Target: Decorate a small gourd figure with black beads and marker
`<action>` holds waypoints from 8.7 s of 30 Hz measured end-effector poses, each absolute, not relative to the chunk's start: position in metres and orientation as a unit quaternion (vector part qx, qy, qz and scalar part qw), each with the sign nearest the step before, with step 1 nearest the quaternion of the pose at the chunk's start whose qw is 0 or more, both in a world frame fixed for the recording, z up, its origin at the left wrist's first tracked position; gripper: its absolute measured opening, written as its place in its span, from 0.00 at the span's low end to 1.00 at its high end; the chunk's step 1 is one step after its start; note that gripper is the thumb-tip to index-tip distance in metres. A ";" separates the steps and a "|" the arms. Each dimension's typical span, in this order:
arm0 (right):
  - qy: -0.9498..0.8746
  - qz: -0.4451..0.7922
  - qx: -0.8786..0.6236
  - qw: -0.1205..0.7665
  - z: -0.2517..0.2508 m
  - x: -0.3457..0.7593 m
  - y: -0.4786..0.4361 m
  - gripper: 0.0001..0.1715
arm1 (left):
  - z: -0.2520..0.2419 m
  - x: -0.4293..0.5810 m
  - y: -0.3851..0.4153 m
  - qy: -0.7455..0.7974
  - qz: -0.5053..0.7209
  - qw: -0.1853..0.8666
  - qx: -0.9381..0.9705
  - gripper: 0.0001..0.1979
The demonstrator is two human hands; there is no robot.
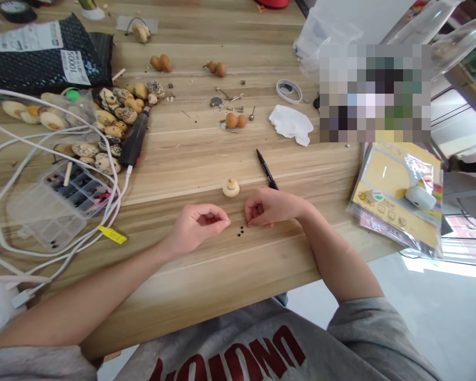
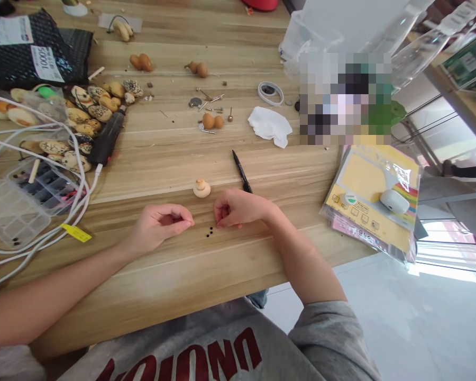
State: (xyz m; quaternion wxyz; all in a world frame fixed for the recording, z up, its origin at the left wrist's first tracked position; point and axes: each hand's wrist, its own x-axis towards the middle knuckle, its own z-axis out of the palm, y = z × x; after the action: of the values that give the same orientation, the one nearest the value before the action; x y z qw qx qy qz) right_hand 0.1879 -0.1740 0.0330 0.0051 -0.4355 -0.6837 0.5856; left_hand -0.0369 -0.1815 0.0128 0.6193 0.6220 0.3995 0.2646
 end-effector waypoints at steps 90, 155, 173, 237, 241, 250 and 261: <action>-0.672 0.597 -0.439 0.001 0.032 0.188 -0.174 0.03 | 0.016 -0.043 -0.172 0.379 0.228 0.625 0.643 0.06; -0.684 0.582 -0.440 0.002 0.032 0.188 -0.174 0.04 | 0.004 -0.043 -0.178 0.147 0.193 0.236 0.941 0.13; -0.685 0.587 -0.432 0.013 0.031 0.189 -0.173 0.03 | 0.004 -0.044 -0.182 0.140 0.204 0.217 0.944 0.11; -0.677 0.594 -0.435 0.009 0.033 0.188 -0.173 0.03 | 0.003 -0.047 -0.182 0.111 0.245 0.154 0.951 0.09; -0.678 0.593 -0.434 0.008 0.033 0.188 -0.173 0.03 | 0.003 -0.046 -0.183 0.115 0.240 0.158 0.951 0.10; -0.682 0.585 -0.438 0.007 0.033 0.189 -0.173 0.04 | 0.003 -0.045 -0.183 0.153 0.217 0.188 0.945 0.09; -0.678 0.591 -0.437 0.006 0.032 0.188 -0.173 0.04 | 0.003 -0.047 -0.183 0.151 0.219 0.175 0.948 0.10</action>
State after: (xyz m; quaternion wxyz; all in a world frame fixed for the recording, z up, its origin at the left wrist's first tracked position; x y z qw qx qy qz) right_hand 0.1885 -0.1729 0.0324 0.0057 -0.4372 -0.6777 0.5912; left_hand -0.0467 -0.1835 0.0025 0.1746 0.9481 0.1511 0.2186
